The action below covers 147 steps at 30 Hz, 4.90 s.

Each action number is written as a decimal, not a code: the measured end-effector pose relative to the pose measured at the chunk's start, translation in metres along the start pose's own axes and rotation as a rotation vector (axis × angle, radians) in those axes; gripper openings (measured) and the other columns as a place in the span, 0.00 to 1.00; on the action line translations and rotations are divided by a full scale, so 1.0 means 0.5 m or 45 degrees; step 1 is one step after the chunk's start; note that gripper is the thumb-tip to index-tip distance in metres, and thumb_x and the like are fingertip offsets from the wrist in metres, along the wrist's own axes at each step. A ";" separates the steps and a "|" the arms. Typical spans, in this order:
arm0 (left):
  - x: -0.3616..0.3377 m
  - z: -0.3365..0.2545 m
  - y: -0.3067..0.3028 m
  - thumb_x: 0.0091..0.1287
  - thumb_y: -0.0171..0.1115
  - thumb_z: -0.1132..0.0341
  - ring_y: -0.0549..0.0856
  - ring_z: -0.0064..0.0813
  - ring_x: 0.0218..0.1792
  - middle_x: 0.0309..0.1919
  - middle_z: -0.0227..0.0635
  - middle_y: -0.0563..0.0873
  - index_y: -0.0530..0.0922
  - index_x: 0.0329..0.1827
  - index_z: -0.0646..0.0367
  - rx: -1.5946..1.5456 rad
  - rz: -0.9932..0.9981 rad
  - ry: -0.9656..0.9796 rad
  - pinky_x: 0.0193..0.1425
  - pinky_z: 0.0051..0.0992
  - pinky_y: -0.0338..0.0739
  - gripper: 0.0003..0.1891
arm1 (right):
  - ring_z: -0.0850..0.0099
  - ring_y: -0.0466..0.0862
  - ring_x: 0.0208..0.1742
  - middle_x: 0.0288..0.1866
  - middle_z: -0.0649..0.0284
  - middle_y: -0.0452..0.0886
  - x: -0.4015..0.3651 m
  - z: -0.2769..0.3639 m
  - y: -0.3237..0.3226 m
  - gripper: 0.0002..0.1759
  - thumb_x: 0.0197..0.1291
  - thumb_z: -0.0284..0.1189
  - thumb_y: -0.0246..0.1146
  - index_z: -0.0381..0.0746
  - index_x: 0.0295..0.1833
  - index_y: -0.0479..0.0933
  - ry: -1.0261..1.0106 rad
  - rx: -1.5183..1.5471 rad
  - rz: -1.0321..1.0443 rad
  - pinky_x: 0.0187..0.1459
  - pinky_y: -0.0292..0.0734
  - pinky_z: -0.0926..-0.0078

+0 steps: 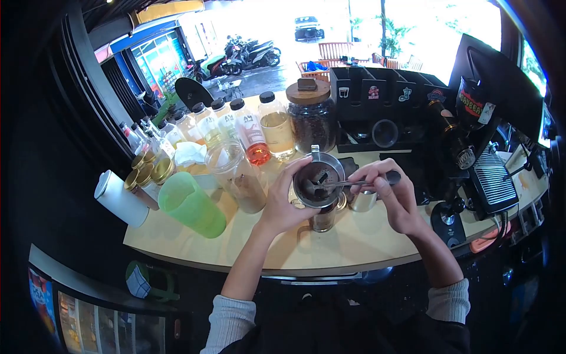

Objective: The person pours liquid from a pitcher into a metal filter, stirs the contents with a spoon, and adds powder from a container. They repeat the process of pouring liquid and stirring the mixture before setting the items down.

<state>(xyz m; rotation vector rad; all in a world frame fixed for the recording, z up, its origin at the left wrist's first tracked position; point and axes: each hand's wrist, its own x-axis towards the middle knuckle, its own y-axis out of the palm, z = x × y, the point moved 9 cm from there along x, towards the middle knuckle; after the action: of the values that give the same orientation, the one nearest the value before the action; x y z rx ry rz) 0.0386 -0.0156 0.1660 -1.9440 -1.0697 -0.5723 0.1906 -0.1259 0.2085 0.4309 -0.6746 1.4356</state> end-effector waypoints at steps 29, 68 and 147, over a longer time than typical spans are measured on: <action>-0.012 -0.012 -0.014 0.41 0.81 0.69 0.75 0.35 0.64 0.61 0.42 0.74 0.65 0.66 0.59 -0.004 -0.041 0.151 0.69 0.32 0.70 0.46 | 0.72 0.83 0.46 0.48 0.52 0.80 -0.003 0.024 0.022 0.13 0.75 0.29 0.44 0.30 0.46 0.70 0.042 0.078 0.007 0.49 0.79 0.72; 0.014 0.048 0.020 0.35 0.78 0.67 0.75 0.41 0.61 0.58 0.41 0.75 0.70 0.64 0.57 -0.257 -0.086 0.162 0.67 0.36 0.70 0.45 | 0.64 0.86 0.47 0.47 0.47 0.82 -0.068 0.043 -0.051 0.20 0.75 0.33 0.47 0.25 0.50 0.76 -0.015 -0.058 -0.596 0.51 0.83 0.70; -0.030 0.049 0.009 0.32 0.80 0.62 0.78 0.42 0.55 0.52 0.40 0.80 0.74 0.62 0.59 -0.064 -0.282 0.317 0.61 0.38 0.72 0.45 | 0.90 0.65 0.27 0.25 0.75 0.66 0.097 0.032 -0.028 0.12 0.63 0.26 0.63 0.36 0.33 0.66 0.320 -0.495 -0.082 0.27 0.65 0.88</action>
<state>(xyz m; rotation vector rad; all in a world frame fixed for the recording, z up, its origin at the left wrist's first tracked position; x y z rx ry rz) 0.0341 -0.0035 0.1397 -1.7517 -1.1251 -0.9450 0.2019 -0.1009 0.2540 -0.0315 -0.7075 1.2353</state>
